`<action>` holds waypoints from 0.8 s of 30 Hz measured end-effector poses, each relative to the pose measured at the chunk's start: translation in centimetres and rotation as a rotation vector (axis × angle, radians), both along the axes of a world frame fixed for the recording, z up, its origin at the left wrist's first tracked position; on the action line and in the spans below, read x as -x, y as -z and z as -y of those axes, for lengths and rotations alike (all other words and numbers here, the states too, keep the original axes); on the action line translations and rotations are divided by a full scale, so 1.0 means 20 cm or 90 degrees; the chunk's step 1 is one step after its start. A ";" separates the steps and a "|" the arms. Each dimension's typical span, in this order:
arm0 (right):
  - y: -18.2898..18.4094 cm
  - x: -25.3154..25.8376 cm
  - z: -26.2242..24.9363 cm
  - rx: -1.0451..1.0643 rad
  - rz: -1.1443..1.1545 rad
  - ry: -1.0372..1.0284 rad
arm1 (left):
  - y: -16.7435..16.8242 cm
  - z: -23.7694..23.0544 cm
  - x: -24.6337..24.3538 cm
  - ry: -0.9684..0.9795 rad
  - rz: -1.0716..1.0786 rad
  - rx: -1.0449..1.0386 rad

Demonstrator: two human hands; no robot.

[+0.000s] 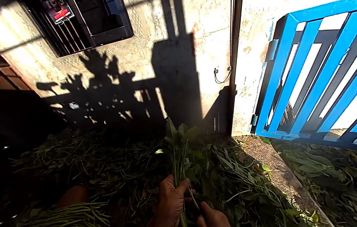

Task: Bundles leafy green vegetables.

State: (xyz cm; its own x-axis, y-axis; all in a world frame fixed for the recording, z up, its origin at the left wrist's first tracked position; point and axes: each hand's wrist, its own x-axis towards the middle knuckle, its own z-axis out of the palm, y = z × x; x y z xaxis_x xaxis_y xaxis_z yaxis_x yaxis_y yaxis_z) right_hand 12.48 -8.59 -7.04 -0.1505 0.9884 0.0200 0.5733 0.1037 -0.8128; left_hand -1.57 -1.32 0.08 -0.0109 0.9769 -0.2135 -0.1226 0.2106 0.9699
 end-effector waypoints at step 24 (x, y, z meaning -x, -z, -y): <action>0.78 -0.50 0.16 0.052 0.288 0.218 | -0.03 -0.08 0.01 -0.288 -0.050 -0.204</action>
